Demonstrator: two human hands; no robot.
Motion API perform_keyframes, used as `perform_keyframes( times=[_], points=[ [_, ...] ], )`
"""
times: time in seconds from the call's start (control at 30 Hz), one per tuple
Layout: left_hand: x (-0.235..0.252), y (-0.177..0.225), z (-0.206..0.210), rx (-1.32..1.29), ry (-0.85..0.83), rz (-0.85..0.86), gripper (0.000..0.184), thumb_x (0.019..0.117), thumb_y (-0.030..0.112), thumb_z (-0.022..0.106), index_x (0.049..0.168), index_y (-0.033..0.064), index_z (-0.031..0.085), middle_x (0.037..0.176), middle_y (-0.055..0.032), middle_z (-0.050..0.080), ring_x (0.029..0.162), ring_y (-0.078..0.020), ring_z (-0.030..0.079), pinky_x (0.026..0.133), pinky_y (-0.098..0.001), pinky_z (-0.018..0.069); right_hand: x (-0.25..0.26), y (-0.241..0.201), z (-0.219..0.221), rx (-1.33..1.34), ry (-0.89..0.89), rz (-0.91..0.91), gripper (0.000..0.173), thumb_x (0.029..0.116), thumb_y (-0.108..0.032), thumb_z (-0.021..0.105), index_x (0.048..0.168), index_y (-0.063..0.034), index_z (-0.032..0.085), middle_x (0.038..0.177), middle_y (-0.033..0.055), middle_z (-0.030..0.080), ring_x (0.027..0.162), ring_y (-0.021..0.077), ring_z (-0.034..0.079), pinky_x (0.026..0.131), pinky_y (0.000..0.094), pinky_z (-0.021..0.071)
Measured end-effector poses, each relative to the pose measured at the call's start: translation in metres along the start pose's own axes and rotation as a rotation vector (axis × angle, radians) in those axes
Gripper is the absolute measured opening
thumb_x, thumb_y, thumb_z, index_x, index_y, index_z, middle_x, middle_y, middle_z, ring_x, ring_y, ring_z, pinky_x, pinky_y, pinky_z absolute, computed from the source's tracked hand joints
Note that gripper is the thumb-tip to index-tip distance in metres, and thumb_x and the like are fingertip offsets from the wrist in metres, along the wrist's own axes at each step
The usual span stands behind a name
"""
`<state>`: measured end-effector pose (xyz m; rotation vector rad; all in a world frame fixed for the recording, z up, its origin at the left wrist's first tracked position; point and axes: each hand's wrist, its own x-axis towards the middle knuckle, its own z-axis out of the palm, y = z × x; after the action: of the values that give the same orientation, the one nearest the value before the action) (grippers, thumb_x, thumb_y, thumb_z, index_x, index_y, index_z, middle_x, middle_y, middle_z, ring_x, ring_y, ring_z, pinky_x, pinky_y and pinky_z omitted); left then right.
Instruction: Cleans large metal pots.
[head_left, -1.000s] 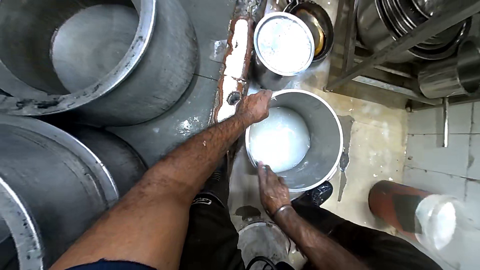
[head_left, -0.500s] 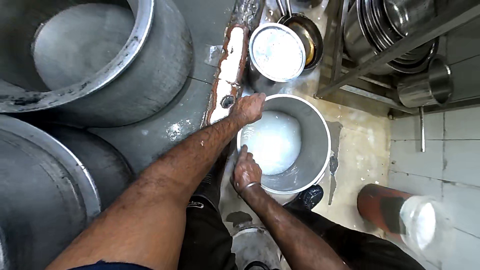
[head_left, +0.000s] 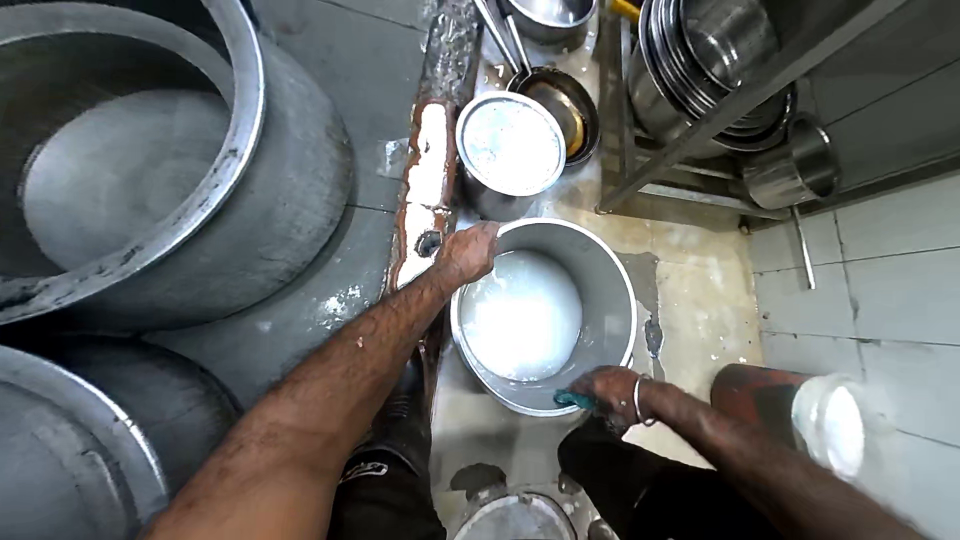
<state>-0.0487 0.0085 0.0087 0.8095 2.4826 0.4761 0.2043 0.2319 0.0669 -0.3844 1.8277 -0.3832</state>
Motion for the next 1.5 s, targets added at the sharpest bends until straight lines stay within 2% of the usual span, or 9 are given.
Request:
perform_keyframes(
  times=[0.2, 0.37, 0.53, 0.63, 0.9, 1.03, 1.17, 1.3, 1.5],
  points=[
    [-0.021, -0.006, 0.005, -0.154, 0.034, -0.063, 0.038, 0.1058, 0.019, 0.053, 0.135, -0.0038, 0.058, 0.133, -0.0268, 0.062, 0.122, -0.0430, 0.063, 0.102, -0.0626, 0.0490, 0.032, 0.036, -0.030, 0.527, 0.135, -0.053, 0.040, 0.0957, 0.000, 0.066, 0.135, 0.0003, 0.061, 0.121, 0.0228, 0.067, 0.109, 0.0310, 0.067, 0.099, 0.0506, 0.0514],
    [-0.057, -0.002, 0.029, -0.218, 0.096, -0.241, 0.047, 0.1034, 0.016, 0.055, 0.147, 0.0006, 0.048, 0.145, -0.0236, 0.054, 0.132, -0.0397, 0.057, 0.107, -0.0596, 0.0473, 0.120, 0.061, -0.046, 0.365, 0.519, 0.363, 0.057, 0.0950, -0.008, 0.066, 0.149, -0.0072, 0.049, 0.133, 0.0245, 0.064, 0.119, 0.0427, 0.065, 0.100, 0.0618, 0.0515],
    [-0.059, -0.005, 0.034, -0.183, 0.143, -0.226, 0.037, 0.1051, 0.008, 0.048, 0.141, -0.0029, 0.053, 0.138, -0.0251, 0.059, 0.126, -0.0393, 0.061, 0.105, -0.0561, 0.0493, 0.199, 0.050, -0.022, 0.457, 0.569, 0.550, 0.105, 0.0861, -0.024, 0.081, 0.166, -0.0122, 0.014, 0.168, 0.0293, 0.014, 0.151, 0.0525, 0.025, 0.110, 0.0678, 0.0410],
    [-0.058, -0.004, 0.033, -0.183, 0.148, -0.200, 0.037, 0.1047, 0.006, 0.047, 0.140, -0.0054, 0.052, 0.137, -0.0267, 0.059, 0.124, -0.0402, 0.062, 0.105, -0.0557, 0.0498, 0.213, 0.022, -0.005, 0.316, 0.377, 0.505, 0.105, 0.0886, -0.033, 0.077, 0.166, -0.0089, 0.011, 0.170, 0.0287, -0.006, 0.155, 0.0539, 0.005, 0.115, 0.0726, 0.0293],
    [-0.060, 0.000, 0.030, -0.142, 0.132, -0.183, 0.037, 0.1048, 0.006, 0.046, 0.139, -0.0082, 0.049, 0.132, -0.0289, 0.060, 0.119, -0.0418, 0.064, 0.102, -0.0558, 0.0514, 0.204, 0.041, -0.021, 0.183, 0.074, 0.389, 0.037, 0.1047, -0.022, 0.055, 0.134, -0.0013, 0.064, 0.140, 0.0265, 0.060, 0.133, 0.0479, 0.053, 0.105, 0.0726, 0.0399],
    [-0.060, 0.002, 0.032, -0.116, 0.169, -0.176, 0.038, 0.1033, 0.004, 0.046, 0.139, -0.0101, 0.049, 0.130, -0.0306, 0.061, 0.118, -0.0429, 0.065, 0.102, -0.0555, 0.0515, 0.231, 0.058, -0.039, 0.141, 0.277, 0.455, 0.038, 0.1019, -0.033, 0.057, 0.122, -0.0052, 0.072, 0.133, 0.0231, 0.065, 0.131, 0.0458, 0.055, 0.109, 0.0734, 0.0347],
    [-0.060, 0.004, 0.034, -0.089, 0.177, -0.177, 0.039, 0.1052, 0.005, 0.045, 0.140, -0.0115, 0.047, 0.131, -0.0319, 0.060, 0.119, -0.0438, 0.064, 0.102, -0.0557, 0.0516, 0.266, 0.046, -0.062, 0.211, 0.465, 0.488, 0.079, 0.0953, -0.053, 0.057, 0.148, 0.0050, 0.049, 0.164, 0.0312, 0.027, 0.157, 0.0492, 0.012, 0.123, 0.0721, 0.0059],
    [-0.055, 0.002, 0.033, -0.042, 0.180, -0.171, 0.038, 0.1034, 0.005, 0.046, 0.138, -0.0108, 0.049, 0.128, -0.0305, 0.062, 0.117, -0.0424, 0.065, 0.101, -0.0542, 0.0526, 0.268, 0.001, -0.064, 0.145, 0.311, 0.283, 0.051, 0.0961, -0.039, 0.063, 0.124, 0.0031, 0.068, 0.143, 0.0293, 0.055, 0.134, 0.0485, 0.051, 0.103, 0.0710, 0.0431],
    [-0.051, 0.004, 0.031, -0.040, 0.148, -0.180, 0.039, 0.1031, 0.006, 0.046, 0.138, -0.0109, 0.048, 0.130, -0.0299, 0.061, 0.118, -0.0418, 0.065, 0.101, -0.0545, 0.0524, 0.234, 0.003, -0.008, -0.113, 0.001, 0.090, 0.040, 0.0995, -0.026, 0.061, 0.120, 0.0081, 0.069, 0.133, 0.0279, 0.063, 0.130, 0.0448, 0.055, 0.119, 0.0609, 0.0312]
  ],
)
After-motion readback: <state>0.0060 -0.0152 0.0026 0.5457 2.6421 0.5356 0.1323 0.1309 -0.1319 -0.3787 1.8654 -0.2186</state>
